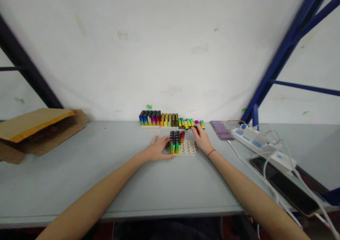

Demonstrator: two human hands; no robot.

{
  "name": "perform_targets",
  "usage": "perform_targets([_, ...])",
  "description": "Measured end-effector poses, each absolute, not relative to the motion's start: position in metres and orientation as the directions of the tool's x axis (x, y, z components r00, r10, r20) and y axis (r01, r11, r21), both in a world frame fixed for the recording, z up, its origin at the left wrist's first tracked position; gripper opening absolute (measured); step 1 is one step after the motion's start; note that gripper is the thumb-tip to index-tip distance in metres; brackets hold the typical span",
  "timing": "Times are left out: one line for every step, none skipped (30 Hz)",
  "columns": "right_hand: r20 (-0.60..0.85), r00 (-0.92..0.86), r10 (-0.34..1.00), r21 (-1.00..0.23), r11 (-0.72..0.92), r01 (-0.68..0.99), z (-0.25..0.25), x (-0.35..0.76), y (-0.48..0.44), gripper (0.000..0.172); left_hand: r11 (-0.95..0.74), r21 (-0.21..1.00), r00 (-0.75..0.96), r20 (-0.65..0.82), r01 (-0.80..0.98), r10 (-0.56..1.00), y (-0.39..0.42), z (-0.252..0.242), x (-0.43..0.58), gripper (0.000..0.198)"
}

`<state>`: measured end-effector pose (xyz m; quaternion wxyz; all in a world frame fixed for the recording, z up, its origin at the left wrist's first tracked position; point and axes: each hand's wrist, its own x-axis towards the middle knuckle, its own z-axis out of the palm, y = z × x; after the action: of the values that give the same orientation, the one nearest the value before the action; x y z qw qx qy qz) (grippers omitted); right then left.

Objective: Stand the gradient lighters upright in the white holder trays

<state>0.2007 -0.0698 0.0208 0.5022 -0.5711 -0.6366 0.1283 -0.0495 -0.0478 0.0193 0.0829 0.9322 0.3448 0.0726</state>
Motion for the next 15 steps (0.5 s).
perform_targets([0.511, 0.192, 0.838, -0.739, 0.314, 0.596, 0.021, 0.200, -0.070, 0.036, -0.747, 0.204, 0.751, 0.077, 0.632, 0.656, -0.048, 0.020, -0.049, 0.081])
perform_targets([0.514, 0.232, 0.826, -0.747, 0.297, 0.595, 0.021, 0.200, -0.070, 0.038, -0.746, 0.203, 0.750, 0.077, 0.634, 0.657, -0.048, 0.020, -0.049, 0.081])
perform_targets([0.499, 0.275, 0.822, -0.762, 0.265, 0.591, 0.021, 0.200, -0.070, 0.042, -0.746, 0.202, 0.749, 0.077, 0.635, 0.658, -0.049, 0.020, -0.049, 0.081])
perform_targets([0.470, 0.315, 0.825, -0.782, 0.222, 0.582, 0.021, 0.201, -0.070, 0.046, -0.745, 0.201, 0.748, 0.076, 0.636, 0.659, -0.049, 0.021, -0.049, 0.081])
perform_targets([0.434, 0.351, 0.830, -0.801, 0.177, 0.572, 0.020, 0.202, -0.070, 0.050, -0.744, 0.199, 0.747, 0.075, 0.637, 0.660, -0.049, 0.021, -0.049, 0.081])
perform_targets([0.402, 0.378, 0.834, -0.813, 0.136, 0.565, 0.019, 0.203, -0.070, 0.053, -0.745, 0.198, 0.748, 0.075, 0.637, 0.659, -0.049, 0.021, -0.049, 0.081])
perform_targets([0.382, 0.395, 0.835, -0.816, 0.105, 0.569, 0.018, 0.204, -0.070, 0.055, -0.746, 0.196, 0.749, 0.076, 0.636, 0.659, -0.049, 0.021, -0.049, 0.081])
perform_targets([0.380, 0.403, 0.833, -0.805, 0.082, 0.588, 0.018, 0.205, -0.070, 0.055, -0.747, 0.195, 0.749, 0.078, 0.636, 0.658, -0.049, 0.021, -0.049, 0.081])
perform_targets([0.391, 0.401, 0.828, -0.779, 0.066, 0.623, 0.018, 0.206, -0.071, 0.054, -0.748, 0.195, 0.750, 0.081, 0.635, 0.657, -0.048, 0.021, -0.049, 0.081])
perform_targets([0.411, 0.386, 0.826, -0.741, 0.056, 0.669, 0.018, 0.207, -0.071, 0.051, -0.749, 0.194, 0.750, 0.084, 0.633, 0.656, -0.048, 0.020, -0.050, 0.081])
perform_targets([0.431, 0.359, 0.827, -0.695, 0.050, 0.718, 0.018, 0.208, -0.071, 0.048, -0.750, 0.195, 0.751, 0.087, 0.632, 0.655, -0.047, 0.019, -0.050, 0.082])
perform_targets([0.445, 0.326, 0.834, -0.649, 0.050, 0.759, 0.018, 0.209, -0.070, 0.045, -0.751, 0.195, 0.751, 0.089, 0.631, 0.654, -0.047, 0.019, -0.050, 0.082])
perform_targets([0.452, 0.291, 0.843, -0.612, 0.057, 0.788, 0.018, 0.210, -0.069, 0.041, -0.751, 0.196, 0.751, 0.091, 0.630, 0.654, -0.047, 0.018, -0.050, 0.082])
perform_targets([0.459, 0.258, 0.850, -0.589, 0.074, 0.805, 0.017, 0.211, -0.068, 0.039, -0.752, 0.197, 0.751, 0.093, 0.630, 0.654, -0.046, 0.018, -0.050, 0.082])
perform_targets([0.470, 0.219, 0.855, -0.574, 0.108, 0.811, 0.015, 0.212, -0.066, 0.037, -0.751, 0.197, 0.751, 0.092, 0.630, 0.654, -0.046, 0.018, -0.050, 0.083])
